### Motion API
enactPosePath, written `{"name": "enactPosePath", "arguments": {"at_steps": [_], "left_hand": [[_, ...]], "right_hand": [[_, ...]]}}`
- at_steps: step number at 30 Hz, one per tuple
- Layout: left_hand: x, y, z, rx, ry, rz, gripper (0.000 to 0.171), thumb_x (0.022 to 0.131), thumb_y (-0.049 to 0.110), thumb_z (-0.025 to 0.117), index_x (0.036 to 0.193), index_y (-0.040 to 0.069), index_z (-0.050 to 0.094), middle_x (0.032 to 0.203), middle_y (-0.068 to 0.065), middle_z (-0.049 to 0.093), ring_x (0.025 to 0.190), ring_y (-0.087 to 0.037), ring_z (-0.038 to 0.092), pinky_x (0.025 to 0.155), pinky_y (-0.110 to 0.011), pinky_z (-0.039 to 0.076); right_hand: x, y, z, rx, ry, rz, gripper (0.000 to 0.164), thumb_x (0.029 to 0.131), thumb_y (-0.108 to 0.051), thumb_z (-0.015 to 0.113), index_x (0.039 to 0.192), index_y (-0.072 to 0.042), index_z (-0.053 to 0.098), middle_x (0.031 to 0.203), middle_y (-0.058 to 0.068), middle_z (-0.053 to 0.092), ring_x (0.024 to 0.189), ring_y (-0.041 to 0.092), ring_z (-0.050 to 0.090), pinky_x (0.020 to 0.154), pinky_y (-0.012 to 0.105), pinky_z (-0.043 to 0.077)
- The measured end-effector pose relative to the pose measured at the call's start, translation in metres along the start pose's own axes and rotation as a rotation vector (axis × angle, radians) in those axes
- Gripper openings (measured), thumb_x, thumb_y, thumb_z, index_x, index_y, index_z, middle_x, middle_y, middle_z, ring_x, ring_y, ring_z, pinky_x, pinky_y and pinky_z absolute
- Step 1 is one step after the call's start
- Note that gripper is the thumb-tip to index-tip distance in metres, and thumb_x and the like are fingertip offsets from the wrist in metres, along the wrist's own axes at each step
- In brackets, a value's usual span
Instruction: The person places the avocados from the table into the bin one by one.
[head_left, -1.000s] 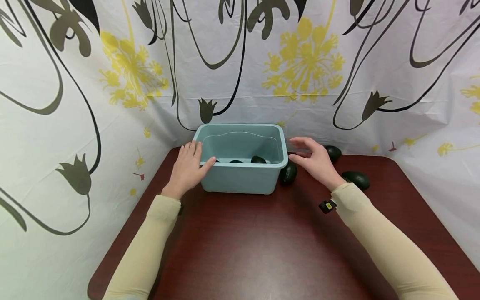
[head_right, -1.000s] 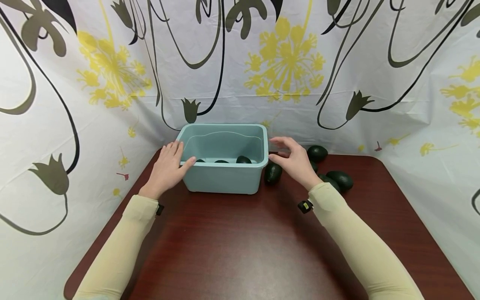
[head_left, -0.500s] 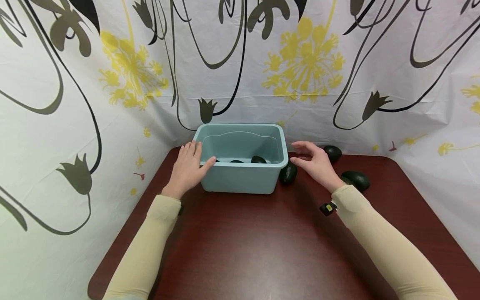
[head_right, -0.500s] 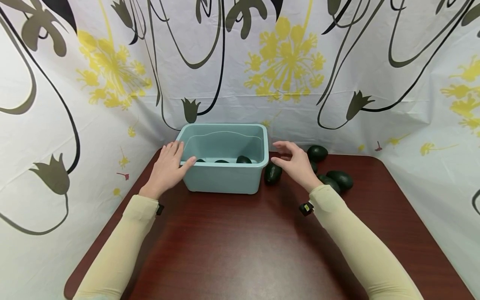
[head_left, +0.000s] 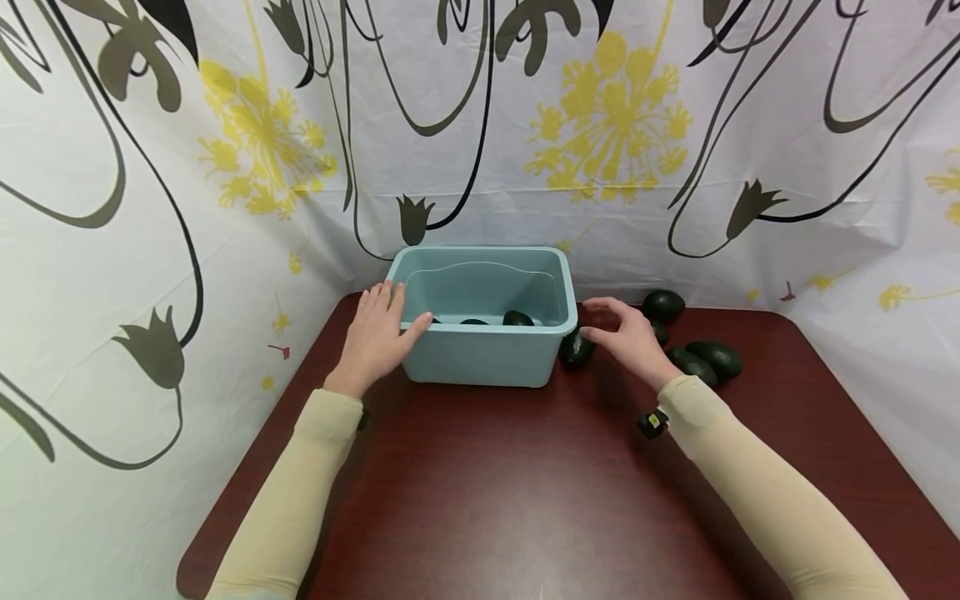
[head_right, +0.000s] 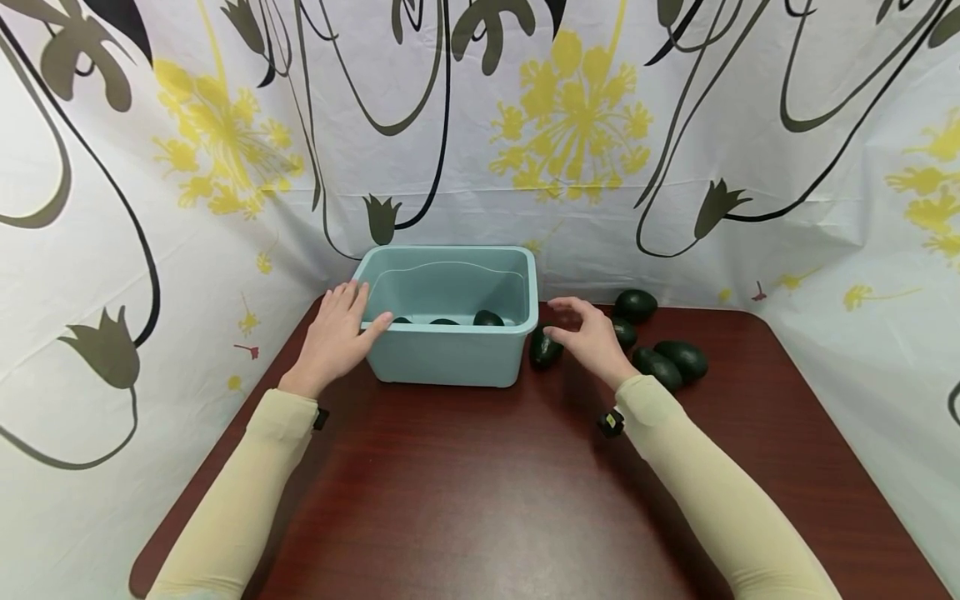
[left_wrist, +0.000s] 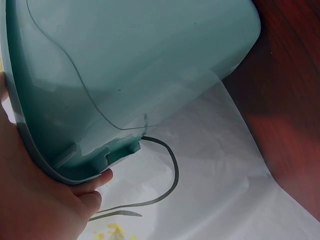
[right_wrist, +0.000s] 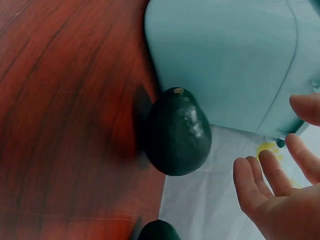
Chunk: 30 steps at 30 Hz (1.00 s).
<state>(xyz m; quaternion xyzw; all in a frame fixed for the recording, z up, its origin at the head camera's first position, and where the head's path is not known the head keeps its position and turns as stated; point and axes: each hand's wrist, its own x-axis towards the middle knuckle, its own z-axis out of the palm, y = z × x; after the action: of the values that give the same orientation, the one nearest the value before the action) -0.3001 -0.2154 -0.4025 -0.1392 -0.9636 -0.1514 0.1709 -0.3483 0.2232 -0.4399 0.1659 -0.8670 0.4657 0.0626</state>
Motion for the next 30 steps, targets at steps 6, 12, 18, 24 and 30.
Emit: {"name": "enactPosePath", "arguments": {"at_steps": [6,12,18,24,30], "left_hand": [[0.000,0.000,0.000,-0.004,0.001,-0.001,0.096,0.098,0.073,0.031,0.156,-0.003,0.030,0.161,-0.025,0.024,0.149,-0.038,0.019,0.123,-0.048,0.006],[0.000,0.001,0.000,-0.004,0.016,0.010,0.095,0.098,0.073,0.031,0.155,-0.003,0.032,0.160,-0.025,0.027,0.148,-0.039,0.021,0.123,-0.049,0.007],[0.000,0.001,-0.001,-0.007,0.012,0.007,0.095,0.098,0.073,0.032,0.155,-0.002,0.033,0.160,-0.025,0.025,0.149,-0.038,0.020,0.123,-0.049,0.007],[0.000,0.001,-0.001,-0.013,0.002,0.001,0.094,0.098,0.073,0.031,0.156,-0.002,0.032,0.161,-0.026,0.024,0.150,-0.038,0.019,0.123,-0.049,0.006],[0.000,0.001,-0.001,-0.009,-0.001,-0.003,0.094,0.098,0.073,0.030,0.156,-0.001,0.032,0.161,-0.025,0.023,0.150,-0.038,0.018,0.123,-0.049,0.005]], "right_hand": [[0.001,0.010,0.004,-0.037,-0.008,0.027,0.053,0.089,-0.041,0.077,0.136,-0.024,0.061,0.136,0.000,0.058,0.117,0.025,0.059,0.090,0.050,0.051],[0.004,0.018,0.009,-0.033,-0.042,0.080,0.049,0.092,-0.034,0.076,0.136,-0.021,0.060,0.136,0.007,0.059,0.118,0.030,0.060,0.090,0.052,0.052],[0.003,0.023,0.013,-0.077,-0.073,0.098,0.048,0.093,-0.035,0.075,0.135,-0.018,0.061,0.136,0.007,0.058,0.121,0.032,0.058,0.093,0.054,0.050],[0.001,0.023,0.016,-0.137,-0.090,0.075,0.046,0.092,-0.038,0.075,0.132,-0.018,0.063,0.134,0.008,0.055,0.118,0.031,0.058,0.093,0.054,0.049],[0.003,0.027,0.020,-0.187,-0.090,0.025,0.050,0.091,-0.037,0.076,0.133,-0.015,0.062,0.132,0.014,0.054,0.114,0.034,0.057,0.093,0.053,0.048]]}}
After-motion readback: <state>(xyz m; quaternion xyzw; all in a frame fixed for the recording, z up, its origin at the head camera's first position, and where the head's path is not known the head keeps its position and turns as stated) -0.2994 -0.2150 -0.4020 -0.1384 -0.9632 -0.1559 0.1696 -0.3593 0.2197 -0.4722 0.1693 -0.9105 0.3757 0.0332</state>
